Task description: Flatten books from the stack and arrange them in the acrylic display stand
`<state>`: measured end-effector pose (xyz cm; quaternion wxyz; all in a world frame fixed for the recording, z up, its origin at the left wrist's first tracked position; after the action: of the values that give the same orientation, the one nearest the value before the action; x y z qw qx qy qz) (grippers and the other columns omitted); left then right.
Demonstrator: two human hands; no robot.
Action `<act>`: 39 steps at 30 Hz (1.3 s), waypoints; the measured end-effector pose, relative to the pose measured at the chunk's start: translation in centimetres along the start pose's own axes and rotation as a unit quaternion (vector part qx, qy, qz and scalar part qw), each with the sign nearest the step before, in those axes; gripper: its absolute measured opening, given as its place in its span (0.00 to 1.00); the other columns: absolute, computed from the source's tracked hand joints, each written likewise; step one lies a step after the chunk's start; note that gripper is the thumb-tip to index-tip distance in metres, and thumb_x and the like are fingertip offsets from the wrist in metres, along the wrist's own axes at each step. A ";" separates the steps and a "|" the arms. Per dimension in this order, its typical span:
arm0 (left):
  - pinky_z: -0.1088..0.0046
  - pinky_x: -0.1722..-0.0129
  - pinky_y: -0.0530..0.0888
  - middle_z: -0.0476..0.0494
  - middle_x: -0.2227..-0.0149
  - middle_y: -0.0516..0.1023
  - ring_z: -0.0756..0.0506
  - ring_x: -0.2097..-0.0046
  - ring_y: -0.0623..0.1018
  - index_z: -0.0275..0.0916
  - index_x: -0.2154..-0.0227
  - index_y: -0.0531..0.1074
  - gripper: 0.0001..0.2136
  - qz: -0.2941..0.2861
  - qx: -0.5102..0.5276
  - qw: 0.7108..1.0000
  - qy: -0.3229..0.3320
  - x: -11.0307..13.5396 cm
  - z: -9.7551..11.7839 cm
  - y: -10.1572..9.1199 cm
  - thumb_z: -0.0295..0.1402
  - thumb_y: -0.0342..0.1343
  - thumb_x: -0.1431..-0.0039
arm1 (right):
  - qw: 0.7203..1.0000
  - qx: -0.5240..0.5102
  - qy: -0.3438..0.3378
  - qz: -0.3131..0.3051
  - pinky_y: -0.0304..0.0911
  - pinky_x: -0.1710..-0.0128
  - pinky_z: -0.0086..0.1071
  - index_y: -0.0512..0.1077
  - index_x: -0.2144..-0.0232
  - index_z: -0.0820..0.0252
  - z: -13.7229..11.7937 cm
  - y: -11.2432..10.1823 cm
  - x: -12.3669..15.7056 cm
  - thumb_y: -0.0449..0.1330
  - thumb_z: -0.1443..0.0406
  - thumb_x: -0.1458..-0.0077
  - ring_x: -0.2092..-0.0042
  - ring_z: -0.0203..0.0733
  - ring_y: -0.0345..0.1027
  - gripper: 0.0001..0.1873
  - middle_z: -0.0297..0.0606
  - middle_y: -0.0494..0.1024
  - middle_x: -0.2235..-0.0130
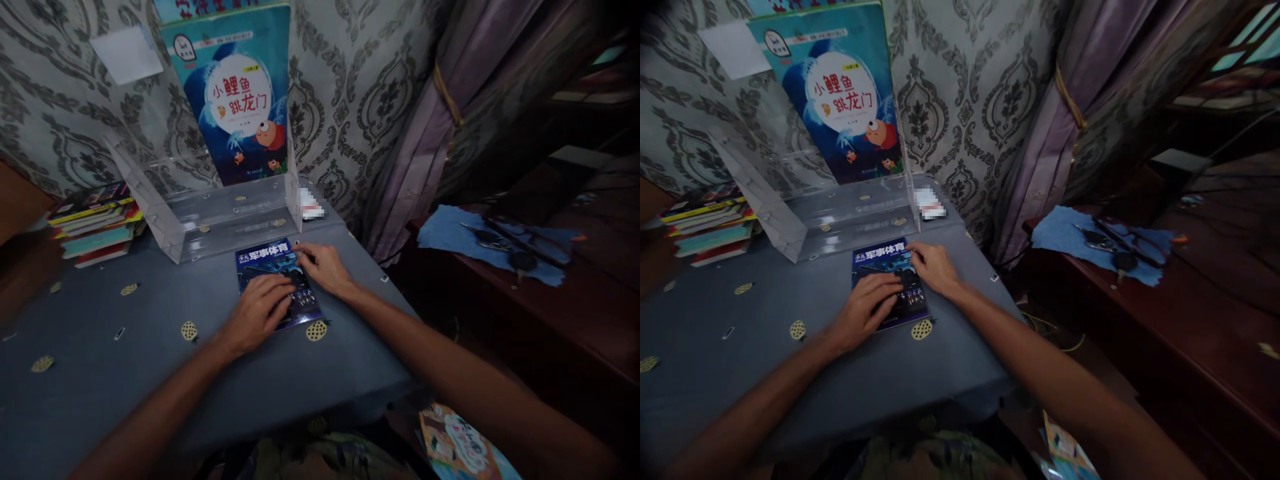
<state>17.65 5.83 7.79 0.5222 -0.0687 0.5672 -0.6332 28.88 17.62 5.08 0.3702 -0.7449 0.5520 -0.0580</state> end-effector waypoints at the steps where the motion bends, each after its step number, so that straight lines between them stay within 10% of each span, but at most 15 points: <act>1: 0.56 0.43 0.70 0.38 0.48 0.77 0.41 0.45 0.74 0.40 0.51 0.73 0.12 0.023 -0.013 0.999 -0.035 0.0 -1.4 -0.6 0.34 0.48 0.30 | 1.000 0.003 0.000 0.000 0.67 0.63 0.31 0.78 0.54 0.60 0.0 0.0 0.0 0.54 0.69 0.38 0.66 0.42 0.77 0.16 0.38 0.83 0.68; 8: 0.46 0.41 0.66 0.31 0.43 0.72 0.34 0.40 0.70 0.38 0.43 0.66 0.20 0.082 -0.096 0.960 -0.251 2.3 -10.6 -3.3 0.41 0.49 0.33 | 0.999 0.036 -0.001 0.003 0.65 0.65 0.32 0.78 0.54 0.58 -0.1 0.0 0.0 0.54 0.69 0.39 0.68 0.43 0.76 0.16 0.38 0.84 0.68; 16: 0.50 0.39 0.64 0.33 0.44 0.74 0.35 0.40 0.72 0.40 0.43 0.66 0.23 0.099 0.077 0.949 -0.289 2.8 -12.7 -2.5 0.44 0.53 0.37 | 0.996 0.083 -0.006 0.014 0.64 0.64 0.32 0.79 0.53 0.56 -0.3 -0.2 0.2 0.55 0.67 0.40 0.69 0.43 0.76 0.16 0.36 0.84 0.69; 27: 0.71 0.61 0.77 0.45 0.66 0.82 0.46 0.64 0.81 0.37 0.60 0.75 0.15 0.280 0.509 0.689 -0.434 4.1 -14.2 -0.2 0.36 0.66 0.50 | 0.997 0.079 -0.011 0.009 0.65 0.64 0.31 0.79 0.54 0.57 -1.1 0.0 0.6 0.55 0.65 0.39 0.68 0.43 0.76 0.16 0.36 0.83 0.69; 35: 0.67 0.56 0.79 0.45 0.69 0.83 0.45 0.64 0.82 0.35 0.65 0.76 0.07 0.292 0.577 0.641 -0.413 3.4 -13.3 -0.5 0.31 0.64 0.45 | 0.996 -0.062 -0.058 0.036 0.68 0.58 0.37 0.72 0.49 0.57 -1.6 0.2 0.4 0.59 0.65 0.44 0.58 0.44 0.73 0.19 0.42 0.78 0.55; 39: 0.68 0.57 0.80 0.48 0.71 0.82 0.48 0.68 0.81 0.35 0.67 0.76 0.04 0.320 0.585 0.619 -0.415 3.7 -13.5 -0.7 0.31 0.63 0.44 | 0.972 -0.232 0.042 -0.011 0.67 0.66 0.33 0.70 0.50 0.59 0.3 2.0 0.1 0.60 0.60 0.44 0.68 0.40 0.71 0.20 0.34 0.76 0.69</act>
<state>6.40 11.69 1.78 0.8015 0.1812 -0.2138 -0.5282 27.49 17.42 3.62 0.1635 -0.8134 0.5570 0.0361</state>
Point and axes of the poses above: each hand's wrist, its own x-axis away from the middle knuckle, its own y-axis out of the palm, z = x × y, the point moved 9 cm from there along -x, towards the middle knuckle
